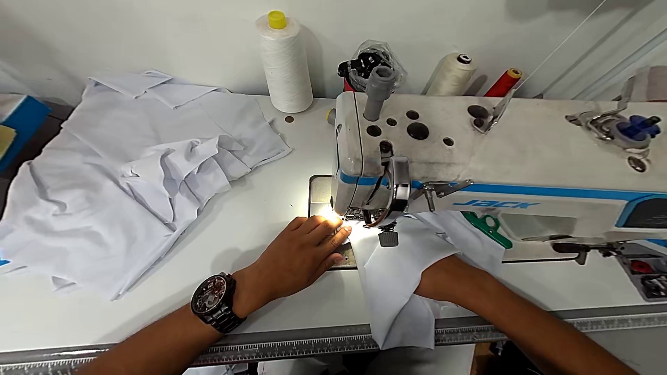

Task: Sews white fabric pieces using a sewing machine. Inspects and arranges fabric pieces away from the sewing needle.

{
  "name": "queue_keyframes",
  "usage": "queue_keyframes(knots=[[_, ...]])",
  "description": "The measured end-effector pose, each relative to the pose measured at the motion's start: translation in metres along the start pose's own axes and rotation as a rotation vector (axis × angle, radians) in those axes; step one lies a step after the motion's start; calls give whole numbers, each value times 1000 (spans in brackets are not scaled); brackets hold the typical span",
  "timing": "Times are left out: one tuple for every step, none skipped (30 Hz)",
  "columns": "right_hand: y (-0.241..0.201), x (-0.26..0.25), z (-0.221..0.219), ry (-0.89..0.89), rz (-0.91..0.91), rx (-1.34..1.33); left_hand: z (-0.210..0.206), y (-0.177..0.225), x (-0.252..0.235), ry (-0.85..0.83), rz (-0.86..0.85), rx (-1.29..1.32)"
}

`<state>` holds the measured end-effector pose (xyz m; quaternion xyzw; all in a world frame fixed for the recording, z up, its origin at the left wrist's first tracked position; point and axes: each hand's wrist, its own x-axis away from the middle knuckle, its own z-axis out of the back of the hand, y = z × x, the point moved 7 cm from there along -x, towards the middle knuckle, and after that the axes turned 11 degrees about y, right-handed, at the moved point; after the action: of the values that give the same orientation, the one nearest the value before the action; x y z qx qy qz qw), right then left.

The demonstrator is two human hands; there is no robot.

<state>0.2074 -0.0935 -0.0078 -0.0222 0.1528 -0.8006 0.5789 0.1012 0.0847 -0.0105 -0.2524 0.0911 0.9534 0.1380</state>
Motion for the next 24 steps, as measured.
queue_keyframes(knots=[[-1,0,0,20,2,2,0,0,0,5,0,-11],[-2,0,0,35,5,8,0,1,0,9,1,-21],[-2,-1,0,49,10,14,0,0,0,11,1,-31],[-3,-1,-1,48,7,17,0,0,1,10,4,-39],[-3,0,-1,43,0,17,0,-1,1,11,5,-45],[-3,0,-2,55,3,21,0,-1,2,14,7,-52],[-2,1,-2,58,3,22,0,-1,2,18,8,-60],[-2,1,-3,55,-1,20,0,0,3,19,8,-69],[-2,1,-4,52,-2,23,0,0,3,16,8,-78],[-1,1,-4,37,-3,25,0,1,3,12,10,-85],[-1,1,-4,28,-2,27,0,1,3,9,14,-88],[-1,0,-4,23,-2,21,1,1,3,11,19,-88],[-2,0,-4,35,4,13,2,1,3,13,24,-86],[-2,0,-3,55,12,6,2,1,3,16,28,-80],[-2,0,-2,65,19,8,3,1,4,21,31,-74],[-2,0,-1,74,28,12,3,0,4,24,38,-68],[-2,0,0,88,45,20,3,0,4,26,47,-62],[-3,0,1,100,67,32,3,0,5,28,53,-59],[-2,0,0,89,75,37,4,0,5,28,58,-60],[-1,0,-1,53,66,33,4,-1,5,26,64,-61],[1,-1,-2,21,55,28,4,-1,5,28,71,-61],[1,-2,-1,25,67,34,4,-2,4,34,77,-61],[2,-3,0,44,85,38,4,-3,4,40,80,-59],[3,-5,1,68,107,40,4,-4,3,46,82,-54]])
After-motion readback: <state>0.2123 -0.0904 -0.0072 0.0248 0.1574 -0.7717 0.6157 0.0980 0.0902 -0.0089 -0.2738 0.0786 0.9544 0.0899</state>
